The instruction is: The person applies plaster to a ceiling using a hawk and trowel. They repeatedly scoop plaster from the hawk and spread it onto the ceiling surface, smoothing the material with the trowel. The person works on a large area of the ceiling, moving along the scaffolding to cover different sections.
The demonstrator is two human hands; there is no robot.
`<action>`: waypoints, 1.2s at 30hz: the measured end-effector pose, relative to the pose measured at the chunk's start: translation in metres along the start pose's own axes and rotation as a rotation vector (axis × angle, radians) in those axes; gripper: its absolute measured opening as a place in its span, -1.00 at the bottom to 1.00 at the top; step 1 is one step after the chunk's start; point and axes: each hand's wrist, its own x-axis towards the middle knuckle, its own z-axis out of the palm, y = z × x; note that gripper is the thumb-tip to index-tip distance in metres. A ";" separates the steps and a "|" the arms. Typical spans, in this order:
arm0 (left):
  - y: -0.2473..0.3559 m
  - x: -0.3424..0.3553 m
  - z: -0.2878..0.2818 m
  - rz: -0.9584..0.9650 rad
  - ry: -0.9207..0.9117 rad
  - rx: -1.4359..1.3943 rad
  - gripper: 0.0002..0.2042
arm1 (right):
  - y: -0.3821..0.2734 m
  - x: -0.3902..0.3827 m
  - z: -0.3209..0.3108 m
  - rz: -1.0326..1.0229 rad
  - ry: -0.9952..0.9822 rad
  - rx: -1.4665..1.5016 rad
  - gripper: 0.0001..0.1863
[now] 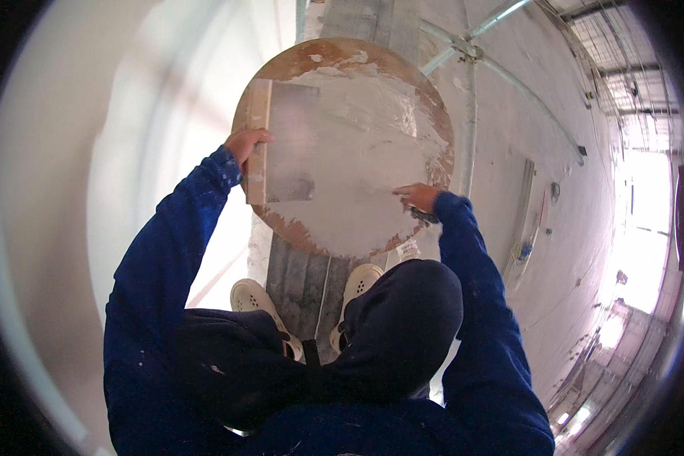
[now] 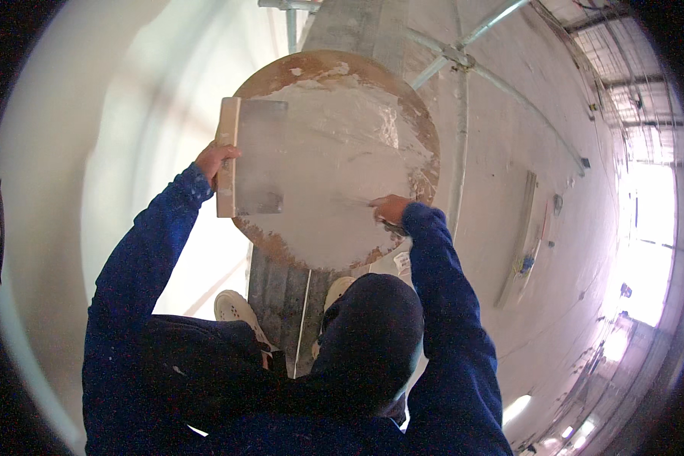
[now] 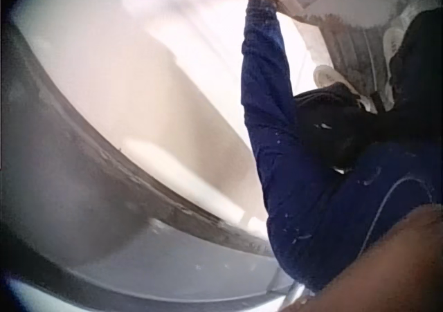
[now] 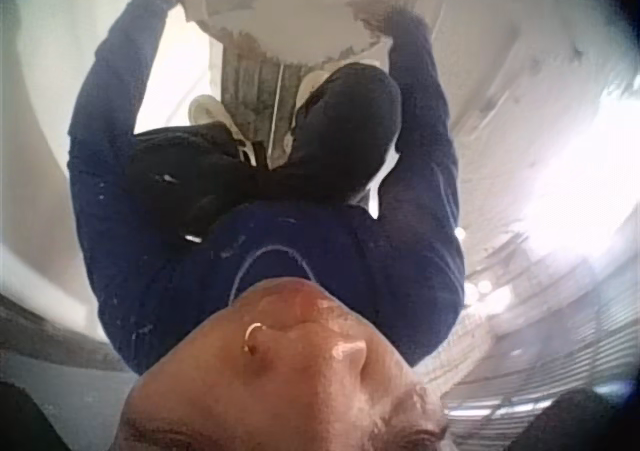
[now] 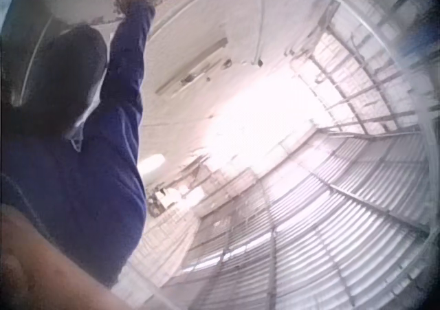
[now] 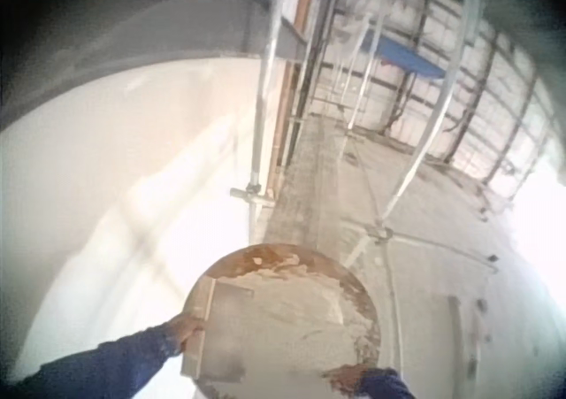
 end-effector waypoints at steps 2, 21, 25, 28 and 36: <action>-0.010 -0.007 0.003 0.013 -0.052 -0.020 -0.77 | -0.005 -0.028 0.006 -0.055 0.241 0.343 -0.67; 0.018 -0.062 0.054 0.238 -0.181 -0.369 -0.77 | -0.176 -0.018 -0.048 -0.089 0.904 -0.024 -0.14; 0.012 -0.045 0.036 0.257 -0.180 -0.410 -0.75 | -0.145 -0.026 -0.031 0.099 0.797 -0.145 -0.15; 0.028 -0.042 0.029 0.308 -0.121 -0.451 -0.74 | -0.117 -0.031 -0.010 0.295 0.631 -0.147 -0.21; 0.055 -0.022 -0.014 0.495 0.003 -0.626 -0.81 | -0.066 0.033 0.016 0.538 0.465 0.066 -0.30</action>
